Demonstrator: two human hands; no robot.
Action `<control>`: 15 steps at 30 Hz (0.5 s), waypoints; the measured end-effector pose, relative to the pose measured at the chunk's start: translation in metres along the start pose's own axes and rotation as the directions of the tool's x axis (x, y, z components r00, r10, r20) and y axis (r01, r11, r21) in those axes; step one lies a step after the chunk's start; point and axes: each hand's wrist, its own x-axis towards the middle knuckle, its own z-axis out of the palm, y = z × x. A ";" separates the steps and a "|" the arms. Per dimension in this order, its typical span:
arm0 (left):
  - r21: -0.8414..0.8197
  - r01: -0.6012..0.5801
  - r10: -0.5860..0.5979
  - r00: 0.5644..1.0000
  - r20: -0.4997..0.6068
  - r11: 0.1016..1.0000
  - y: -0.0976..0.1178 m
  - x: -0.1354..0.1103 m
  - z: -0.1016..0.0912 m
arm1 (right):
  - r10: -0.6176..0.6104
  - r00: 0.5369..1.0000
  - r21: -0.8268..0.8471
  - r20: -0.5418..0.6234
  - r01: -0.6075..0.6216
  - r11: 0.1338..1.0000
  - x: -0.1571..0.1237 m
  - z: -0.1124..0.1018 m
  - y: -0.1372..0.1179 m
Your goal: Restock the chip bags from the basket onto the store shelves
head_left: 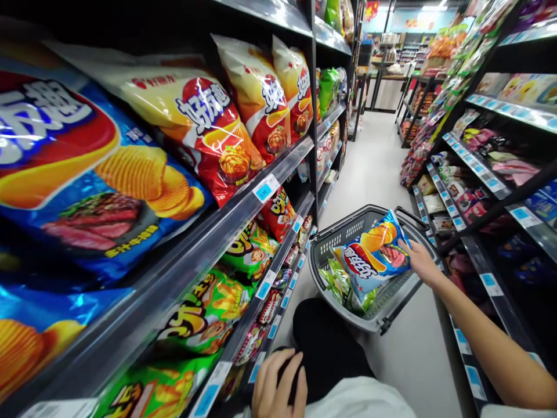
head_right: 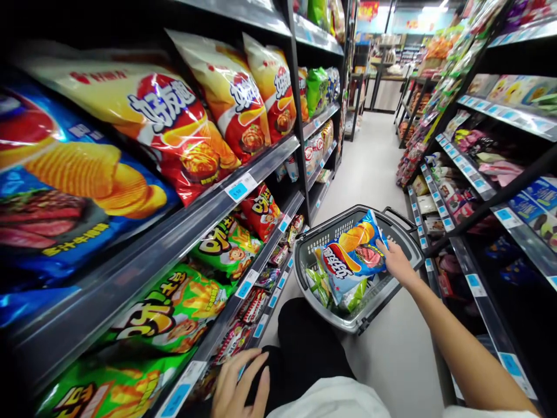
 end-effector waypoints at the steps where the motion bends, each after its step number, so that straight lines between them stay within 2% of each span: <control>1: -0.054 0.074 -0.072 0.997 0.032 0.996 0.000 0.000 0.009 | 0.017 1.000 0.080 -0.008 -0.016 0.997 -0.008 0.001 -0.004; 3: -0.172 0.281 -0.264 0.958 0.112 0.944 0.003 0.000 0.024 | 0.081 0.996 0.317 -0.023 -0.069 0.946 -0.023 0.006 -0.014; 5: -0.298 0.502 -0.449 0.863 0.230 0.812 0.009 0.000 0.037 | 0.177 0.984 0.578 -0.020 -0.134 0.805 -0.039 0.017 -0.024; 8: -0.455 0.727 -0.582 0.685 0.438 0.513 0.020 0.002 0.056 | 0.291 0.956 0.779 0.022 -0.199 0.594 -0.065 0.041 -0.037; 10: -0.539 0.785 -0.582 0.602 0.546 0.306 0.029 0.007 0.068 | 0.341 0.939 0.846 0.054 -0.224 0.484 -0.083 0.061 -0.044; 12: -0.627 0.766 -0.556 0.585 0.591 0.140 0.038 0.015 0.079 | 0.380 0.921 0.881 0.082 -0.245 0.404 -0.103 0.083 -0.050; 15: -0.759 0.651 -0.567 0.617 0.546 -0.022 0.047 0.030 0.089 | 0.363 0.920 0.923 0.145 -0.258 0.285 -0.137 0.120 -0.051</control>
